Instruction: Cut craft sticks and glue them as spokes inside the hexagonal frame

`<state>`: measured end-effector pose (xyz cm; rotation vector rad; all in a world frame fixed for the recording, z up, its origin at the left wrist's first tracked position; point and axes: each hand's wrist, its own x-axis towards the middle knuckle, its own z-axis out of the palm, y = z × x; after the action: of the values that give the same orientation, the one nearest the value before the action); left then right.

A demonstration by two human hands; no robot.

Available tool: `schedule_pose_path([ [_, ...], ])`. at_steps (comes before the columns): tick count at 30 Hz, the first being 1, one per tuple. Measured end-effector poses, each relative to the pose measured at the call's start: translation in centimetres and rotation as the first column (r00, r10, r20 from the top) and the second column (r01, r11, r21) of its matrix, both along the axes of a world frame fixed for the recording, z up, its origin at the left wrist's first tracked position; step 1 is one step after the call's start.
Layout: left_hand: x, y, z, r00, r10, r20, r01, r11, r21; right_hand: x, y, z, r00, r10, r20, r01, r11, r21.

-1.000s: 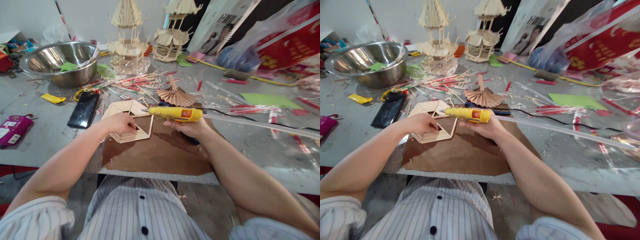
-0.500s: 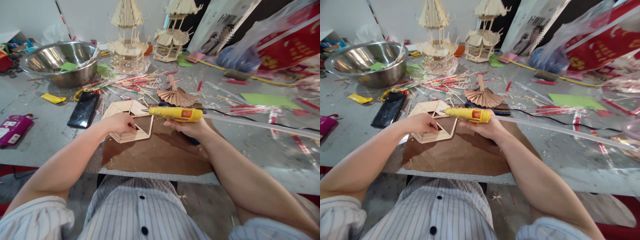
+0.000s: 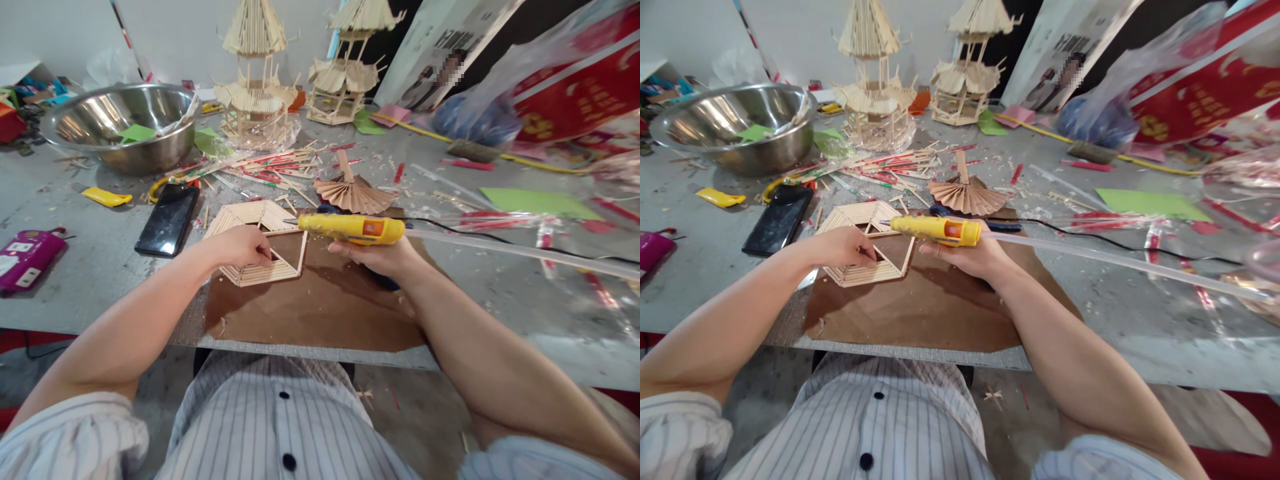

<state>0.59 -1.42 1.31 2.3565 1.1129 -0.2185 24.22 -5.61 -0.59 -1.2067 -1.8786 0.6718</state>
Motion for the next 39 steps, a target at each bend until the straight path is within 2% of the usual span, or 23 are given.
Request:
schedule_pose_path([
  [27,-0.1,0.0,-0.1,1.000,-0.008,0.006,0.008,1.000,0.007,0.4,0.3,-0.5,1.000,-0.003,-0.015,0.003,1.000,-0.007],
  [31,0.1,-0.2,0.3,0.999,-0.011,-0.035,0.012,1.000,0.027,0.9,0.8,-0.3,0.980,-0.121,-0.159,0.107,0.990,-0.094],
  [34,0.2,-0.4,0.6,0.998,-0.008,-0.060,0.010,1.000,0.027,1.7,1.5,0.2,0.921,-0.224,-0.318,0.178,0.970,-0.167],
  [39,0.0,-0.4,0.7,0.999,-0.001,-0.034,0.002,1.000,0.019,3.8,2.8,0.7,0.850,-0.305,-0.430,0.189,0.938,-0.291],
])
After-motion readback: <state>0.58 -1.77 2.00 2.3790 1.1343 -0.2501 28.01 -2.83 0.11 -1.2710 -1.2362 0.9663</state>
